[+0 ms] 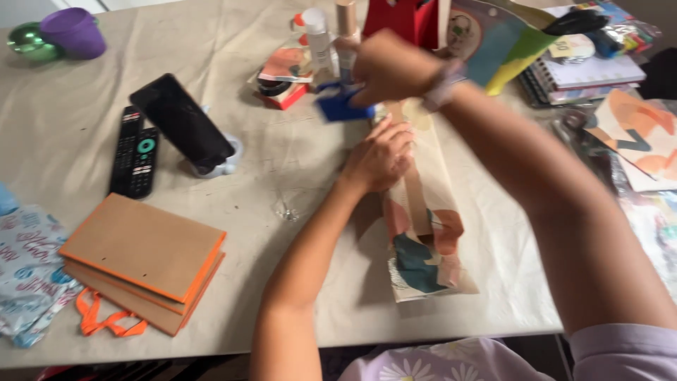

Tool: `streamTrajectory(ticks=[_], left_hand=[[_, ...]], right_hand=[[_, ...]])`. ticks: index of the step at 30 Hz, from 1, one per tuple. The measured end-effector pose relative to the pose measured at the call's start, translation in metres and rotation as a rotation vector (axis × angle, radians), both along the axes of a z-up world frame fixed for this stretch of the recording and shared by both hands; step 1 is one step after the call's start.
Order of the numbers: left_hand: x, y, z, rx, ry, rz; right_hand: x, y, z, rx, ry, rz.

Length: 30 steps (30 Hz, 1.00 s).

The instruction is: Wrap a rectangular box with decorative paper and secure it with tape

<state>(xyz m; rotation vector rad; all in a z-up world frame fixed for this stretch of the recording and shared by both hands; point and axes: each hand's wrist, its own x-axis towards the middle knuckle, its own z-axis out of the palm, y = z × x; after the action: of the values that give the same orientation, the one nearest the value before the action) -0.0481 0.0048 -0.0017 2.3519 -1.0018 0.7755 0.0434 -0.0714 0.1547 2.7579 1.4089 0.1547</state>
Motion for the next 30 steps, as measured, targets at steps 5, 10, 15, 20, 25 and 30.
streamTrajectory(ticks=[5,10,15,20,25,30], left_hand=[[-0.007,0.001,0.005,-0.013,0.119,0.148],[-0.025,-0.003,0.039,0.106,0.081,0.256],[0.008,0.012,0.052,0.076,-0.206,0.363],[0.049,0.033,0.065,-0.116,0.346,0.208],[0.055,0.032,0.057,-0.142,0.244,0.136],[0.058,0.029,0.058,-0.086,0.191,0.122]], right_hand=[[0.005,-0.113,0.004,0.434,0.168,0.101],[0.006,-0.125,-0.028,0.488,0.227,0.111],[0.015,-0.124,-0.033,0.530,0.306,0.114],[0.031,-0.112,-0.028,0.162,0.051,0.189],[0.037,-0.097,-0.013,-0.068,0.311,-0.139],[0.049,-0.081,-0.023,-0.314,0.220,-0.172]])
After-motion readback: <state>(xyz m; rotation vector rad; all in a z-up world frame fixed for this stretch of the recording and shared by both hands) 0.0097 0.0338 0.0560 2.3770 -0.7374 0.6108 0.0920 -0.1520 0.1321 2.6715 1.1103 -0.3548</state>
